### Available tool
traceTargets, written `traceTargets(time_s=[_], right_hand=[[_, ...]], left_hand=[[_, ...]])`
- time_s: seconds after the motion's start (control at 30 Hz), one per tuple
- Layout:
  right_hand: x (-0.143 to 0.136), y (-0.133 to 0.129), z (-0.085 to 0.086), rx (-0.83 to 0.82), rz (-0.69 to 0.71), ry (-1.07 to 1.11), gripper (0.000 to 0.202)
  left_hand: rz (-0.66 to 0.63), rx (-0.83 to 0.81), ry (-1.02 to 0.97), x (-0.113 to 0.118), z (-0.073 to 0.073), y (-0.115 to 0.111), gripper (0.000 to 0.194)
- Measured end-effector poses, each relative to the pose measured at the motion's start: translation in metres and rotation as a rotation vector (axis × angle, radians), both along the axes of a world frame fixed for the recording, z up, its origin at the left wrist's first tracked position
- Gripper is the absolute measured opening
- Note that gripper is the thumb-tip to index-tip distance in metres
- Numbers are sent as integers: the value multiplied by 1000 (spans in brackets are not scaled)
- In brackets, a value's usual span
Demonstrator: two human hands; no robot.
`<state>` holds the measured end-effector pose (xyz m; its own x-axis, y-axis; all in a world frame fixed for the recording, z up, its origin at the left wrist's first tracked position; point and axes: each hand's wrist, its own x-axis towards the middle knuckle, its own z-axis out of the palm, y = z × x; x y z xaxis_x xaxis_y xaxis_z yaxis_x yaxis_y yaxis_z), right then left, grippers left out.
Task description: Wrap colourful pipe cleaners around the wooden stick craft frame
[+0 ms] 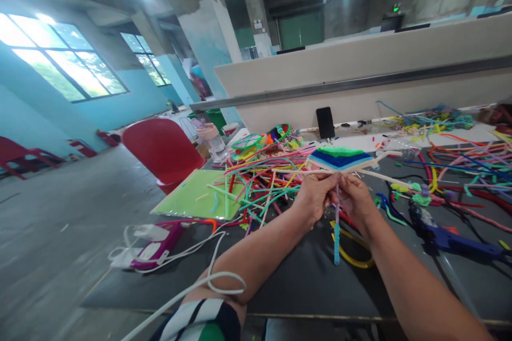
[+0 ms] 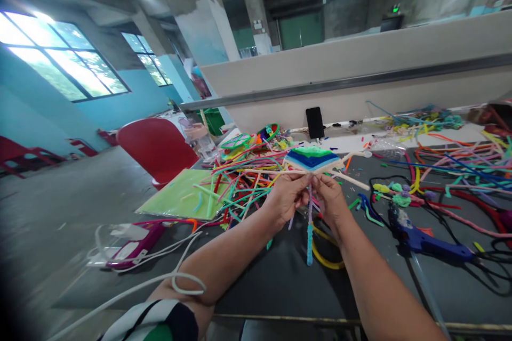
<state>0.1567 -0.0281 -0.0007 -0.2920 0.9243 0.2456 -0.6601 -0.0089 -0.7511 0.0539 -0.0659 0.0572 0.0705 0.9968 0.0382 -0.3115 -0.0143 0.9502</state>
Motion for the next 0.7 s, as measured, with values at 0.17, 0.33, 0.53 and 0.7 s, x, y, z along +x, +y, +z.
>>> traceTargets(time_s=[0.17, 0.33, 0.53, 0.7], right_hand=[[6, 0, 10, -16, -80, 20, 19], [14, 4, 14, 28, -237, 94, 16], [14, 6, 12, 95, -323, 114, 26], [12, 5, 12, 174, -384, 84, 38]], left_hand=[[64, 35, 48, -13, 11, 5, 39], [112, 103, 80, -23, 12, 11, 35], [121, 46, 118, -21, 3, 15, 34], [152, 28, 119, -24, -3, 23, 36]])
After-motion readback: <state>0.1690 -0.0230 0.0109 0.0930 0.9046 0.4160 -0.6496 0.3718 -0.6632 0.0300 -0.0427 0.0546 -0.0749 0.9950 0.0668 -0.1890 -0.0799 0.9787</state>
